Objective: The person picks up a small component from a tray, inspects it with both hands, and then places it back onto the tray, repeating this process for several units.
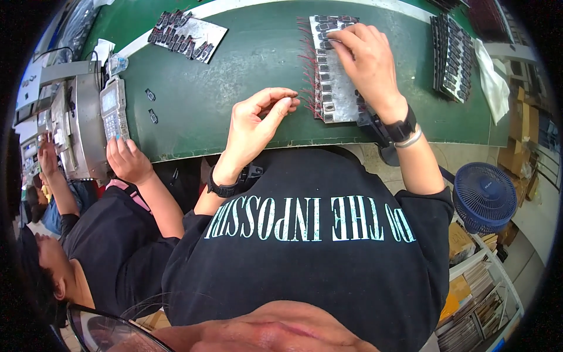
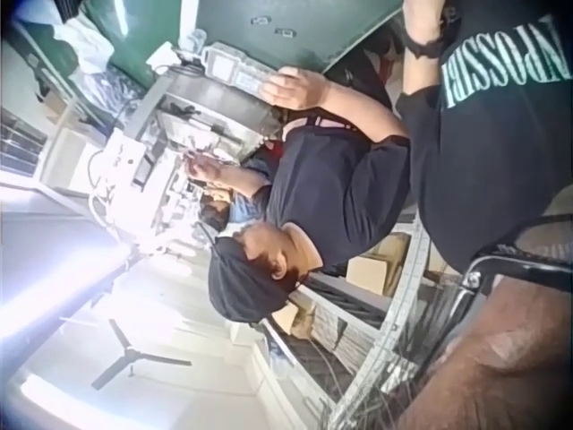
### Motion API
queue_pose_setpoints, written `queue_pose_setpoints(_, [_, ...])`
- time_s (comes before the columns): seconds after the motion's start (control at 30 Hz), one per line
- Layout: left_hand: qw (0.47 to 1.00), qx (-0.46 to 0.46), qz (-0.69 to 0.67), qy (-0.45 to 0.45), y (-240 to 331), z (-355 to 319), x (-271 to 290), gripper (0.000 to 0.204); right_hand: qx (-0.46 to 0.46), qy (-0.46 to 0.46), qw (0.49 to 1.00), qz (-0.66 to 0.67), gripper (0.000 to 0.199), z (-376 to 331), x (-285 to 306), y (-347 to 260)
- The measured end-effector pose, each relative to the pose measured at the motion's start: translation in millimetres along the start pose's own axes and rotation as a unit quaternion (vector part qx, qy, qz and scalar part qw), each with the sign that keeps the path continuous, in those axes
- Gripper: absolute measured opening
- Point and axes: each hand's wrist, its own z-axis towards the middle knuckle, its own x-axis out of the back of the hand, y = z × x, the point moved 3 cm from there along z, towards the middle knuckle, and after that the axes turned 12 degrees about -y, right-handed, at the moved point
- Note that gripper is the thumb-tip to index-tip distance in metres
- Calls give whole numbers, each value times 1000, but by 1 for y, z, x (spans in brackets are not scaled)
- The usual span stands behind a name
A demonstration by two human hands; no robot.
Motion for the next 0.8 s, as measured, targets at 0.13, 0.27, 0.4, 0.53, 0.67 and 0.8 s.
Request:
queue_pose_setpoints(0.13, [999, -4, 26, 42, -7, -12, 7, 18, 64, -46, 996, -34, 17, 10, -7, -11])
queue_pose_setpoints(0.27, [974, -40, 164, 150, -2, -26, 38, 17, 79, -99, 991, -42, 19, 10, 1, -4])
queue_pose_setpoints(0.4, [850, -25, 383, 360, -16, -56, 94, 17, 130, -150, 980, -26, 19, 19, 0, -10])
queue_pose_setpoints(0.53, [719, 61, 534, 440, -24, -83, 148, 14, 126, -193, 973, -26, 20, 25, 5, -6])
queue_pose_setpoints(0.67, [709, 143, 547, 421, -29, -108, 174, 25, 109, -184, 975, 67, 21, 26, -3, 0])
queue_pose_setpoints(0.8, [724, 163, 518, 426, -43, -116, 191, 26, 75, -172, 981, 40, 21, 18, -6, -4])
